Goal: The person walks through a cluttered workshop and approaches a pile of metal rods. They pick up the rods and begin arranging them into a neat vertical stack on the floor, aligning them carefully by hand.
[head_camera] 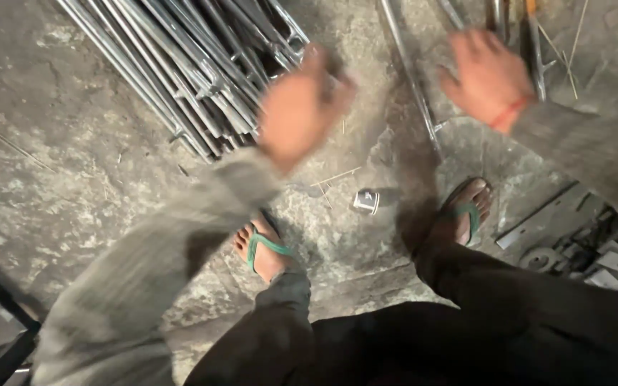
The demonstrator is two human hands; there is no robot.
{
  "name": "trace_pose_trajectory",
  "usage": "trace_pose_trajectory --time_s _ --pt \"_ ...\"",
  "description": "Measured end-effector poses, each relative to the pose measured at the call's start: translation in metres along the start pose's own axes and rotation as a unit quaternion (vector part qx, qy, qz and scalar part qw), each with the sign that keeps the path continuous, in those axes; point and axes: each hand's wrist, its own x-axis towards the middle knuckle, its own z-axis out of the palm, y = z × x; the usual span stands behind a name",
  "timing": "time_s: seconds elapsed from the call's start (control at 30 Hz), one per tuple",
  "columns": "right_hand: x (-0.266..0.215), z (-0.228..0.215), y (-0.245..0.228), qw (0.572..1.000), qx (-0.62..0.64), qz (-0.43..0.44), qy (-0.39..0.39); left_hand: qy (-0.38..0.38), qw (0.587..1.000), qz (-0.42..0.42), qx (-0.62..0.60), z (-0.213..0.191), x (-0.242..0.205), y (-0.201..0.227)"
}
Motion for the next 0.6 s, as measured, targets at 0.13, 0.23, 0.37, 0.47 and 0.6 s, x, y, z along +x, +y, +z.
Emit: trace_pose_trajectory --time_s 0.13,0.23,0.37,0.47,0.6 --pt "-0.052 0.032 0.043 0.987 -0.079 0.120 -0.076 -0.205 0.971 -0.125 -0.015 0.147 0.010 -0.018" --pt "-0.073 0.068 0.065 0.990 -0.042 0.121 -0.052 -0.170 0.976 -0.135 0.001 0.229 0.036 -0.031" --pt "-0.068 0.085 0.078 0.988 -0.001 0.146 -0.046 -0.101 0.981 -0.165 -0.016 0.291 0.054 -0.048" --pt "-0.056 0.088 0.079 0.980 0.020 0.157 -0.119 -0.057 0.978 -0.200 -0.015 0.289 0.057 -0.045" --pt "-0.060 0.075 0.028 0.987 0.111 0.107 -0.045 -0.058 0.976 -0.207 -0.023 0.243 0.038 -0.024"
